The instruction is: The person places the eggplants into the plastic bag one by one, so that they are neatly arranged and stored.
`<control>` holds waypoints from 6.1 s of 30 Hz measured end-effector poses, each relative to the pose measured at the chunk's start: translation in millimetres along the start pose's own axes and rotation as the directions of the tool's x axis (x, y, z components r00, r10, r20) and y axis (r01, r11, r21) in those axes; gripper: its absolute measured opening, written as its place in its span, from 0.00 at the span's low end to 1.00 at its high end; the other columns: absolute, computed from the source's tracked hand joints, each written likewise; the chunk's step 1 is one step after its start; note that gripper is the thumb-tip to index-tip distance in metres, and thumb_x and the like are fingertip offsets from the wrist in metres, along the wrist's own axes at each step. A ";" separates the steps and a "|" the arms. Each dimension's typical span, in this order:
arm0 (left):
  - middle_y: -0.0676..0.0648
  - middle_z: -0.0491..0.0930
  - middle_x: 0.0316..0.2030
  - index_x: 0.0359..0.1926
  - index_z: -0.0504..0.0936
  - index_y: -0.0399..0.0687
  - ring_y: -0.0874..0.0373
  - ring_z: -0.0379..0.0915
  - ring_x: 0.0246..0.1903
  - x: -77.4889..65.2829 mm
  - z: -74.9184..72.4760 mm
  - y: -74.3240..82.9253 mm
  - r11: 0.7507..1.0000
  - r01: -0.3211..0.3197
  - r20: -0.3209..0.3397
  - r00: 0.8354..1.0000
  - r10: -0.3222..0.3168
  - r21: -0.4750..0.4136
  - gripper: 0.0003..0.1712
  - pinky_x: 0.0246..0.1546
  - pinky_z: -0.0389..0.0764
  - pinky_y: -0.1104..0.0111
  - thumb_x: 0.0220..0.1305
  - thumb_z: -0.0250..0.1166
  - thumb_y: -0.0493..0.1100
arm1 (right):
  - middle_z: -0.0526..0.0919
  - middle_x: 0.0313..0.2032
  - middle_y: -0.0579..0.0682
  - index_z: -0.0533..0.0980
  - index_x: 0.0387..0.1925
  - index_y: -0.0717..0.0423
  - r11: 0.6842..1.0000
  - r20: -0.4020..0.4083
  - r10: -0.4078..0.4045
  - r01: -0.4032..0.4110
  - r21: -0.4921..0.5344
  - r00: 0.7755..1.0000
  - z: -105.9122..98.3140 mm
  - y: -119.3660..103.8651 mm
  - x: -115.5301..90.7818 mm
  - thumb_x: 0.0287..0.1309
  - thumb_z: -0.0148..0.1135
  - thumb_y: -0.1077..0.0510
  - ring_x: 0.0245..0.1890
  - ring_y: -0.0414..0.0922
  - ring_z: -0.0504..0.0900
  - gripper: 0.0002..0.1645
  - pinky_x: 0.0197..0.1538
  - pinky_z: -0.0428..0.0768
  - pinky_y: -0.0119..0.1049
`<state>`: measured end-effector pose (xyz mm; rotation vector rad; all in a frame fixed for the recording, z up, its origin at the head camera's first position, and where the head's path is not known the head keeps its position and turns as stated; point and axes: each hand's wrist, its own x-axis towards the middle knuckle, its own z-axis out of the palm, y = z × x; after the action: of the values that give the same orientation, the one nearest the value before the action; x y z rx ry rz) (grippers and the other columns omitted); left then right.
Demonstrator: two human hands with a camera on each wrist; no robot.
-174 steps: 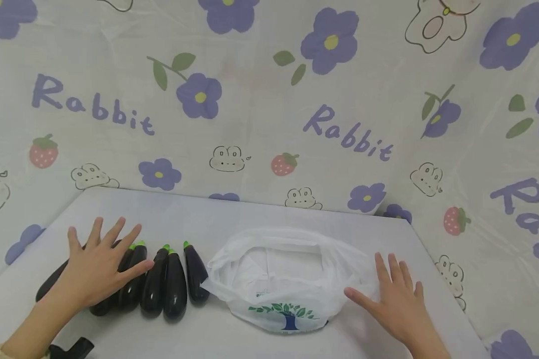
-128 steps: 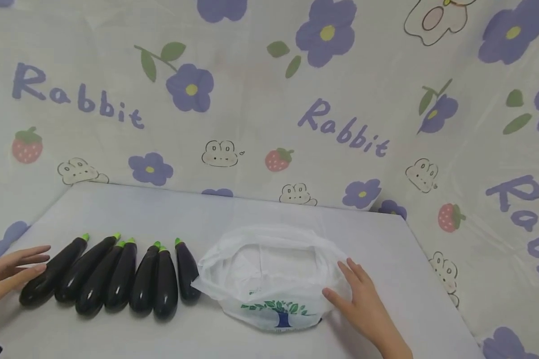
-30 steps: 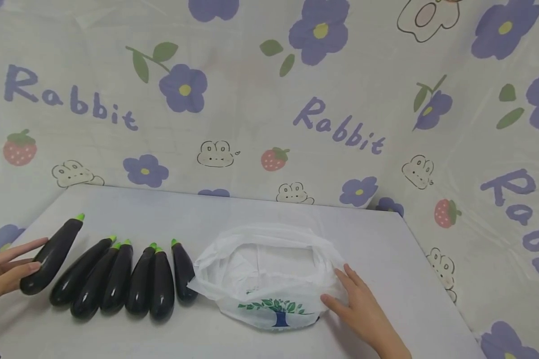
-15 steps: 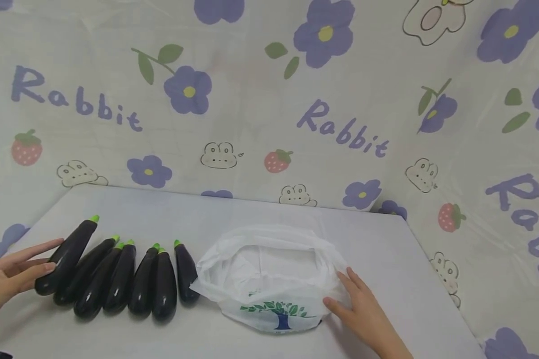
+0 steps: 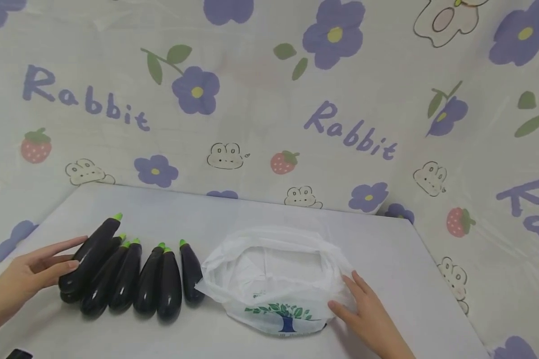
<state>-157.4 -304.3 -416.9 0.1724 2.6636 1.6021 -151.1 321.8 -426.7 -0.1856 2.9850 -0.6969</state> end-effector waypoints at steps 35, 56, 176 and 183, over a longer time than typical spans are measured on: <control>0.50 0.79 0.55 0.67 0.72 0.71 0.55 0.74 0.56 38.9 123.4 110.0 0.975 -0.040 0.283 0.954 0.103 -0.220 0.31 0.54 0.72 0.50 0.64 0.68 0.56 | 0.55 0.69 0.74 0.59 0.66 0.79 1.000 -0.071 0.001 0.000 0.006 0.997 0.6 8.4 -3.4 0.71 0.52 0.40 0.67 0.72 0.55 0.46 0.62 0.56 0.67; 0.46 0.81 0.51 0.67 0.74 0.59 0.55 0.80 0.48 59.1 205.4 142.7 0.943 -0.039 0.446 0.874 0.193 -0.332 0.30 0.40 0.81 0.60 0.64 0.69 0.51 | 0.55 0.69 0.72 0.58 0.70 0.71 0.994 -0.036 0.061 -0.058 0.090 0.998 -9.1 32.4 -4.3 0.67 0.57 0.37 0.67 0.72 0.52 0.49 0.61 0.54 0.69; 0.51 0.85 0.28 0.43 0.87 0.39 0.51 0.83 0.22 91.4 383.3 171.0 0.883 0.177 0.207 0.974 -0.093 -0.434 0.15 0.25 0.83 0.64 0.52 0.77 0.36 | 0.58 0.67 0.74 0.59 0.71 0.66 0.980 0.140 0.193 -0.199 0.030 0.971 -7.1 40.5 10.1 0.64 0.53 0.29 0.65 0.73 0.57 0.52 0.58 0.62 0.69; 0.49 0.85 0.32 0.51 0.84 0.40 0.47 0.84 0.30 86.7 348.1 170.5 0.888 0.162 0.361 0.932 0.005 -0.431 0.20 0.34 0.83 0.61 0.57 0.74 0.40 | 0.58 0.67 0.74 0.60 0.70 0.67 0.979 0.138 0.185 -0.194 0.058 0.973 -6.7 41.8 8.9 0.64 0.55 0.31 0.65 0.73 0.57 0.51 0.59 0.62 0.69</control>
<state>-201.6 90.3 -427.3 0.2980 1.9460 1.9012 -164.8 360.8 -439.6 0.0553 2.7989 -0.7359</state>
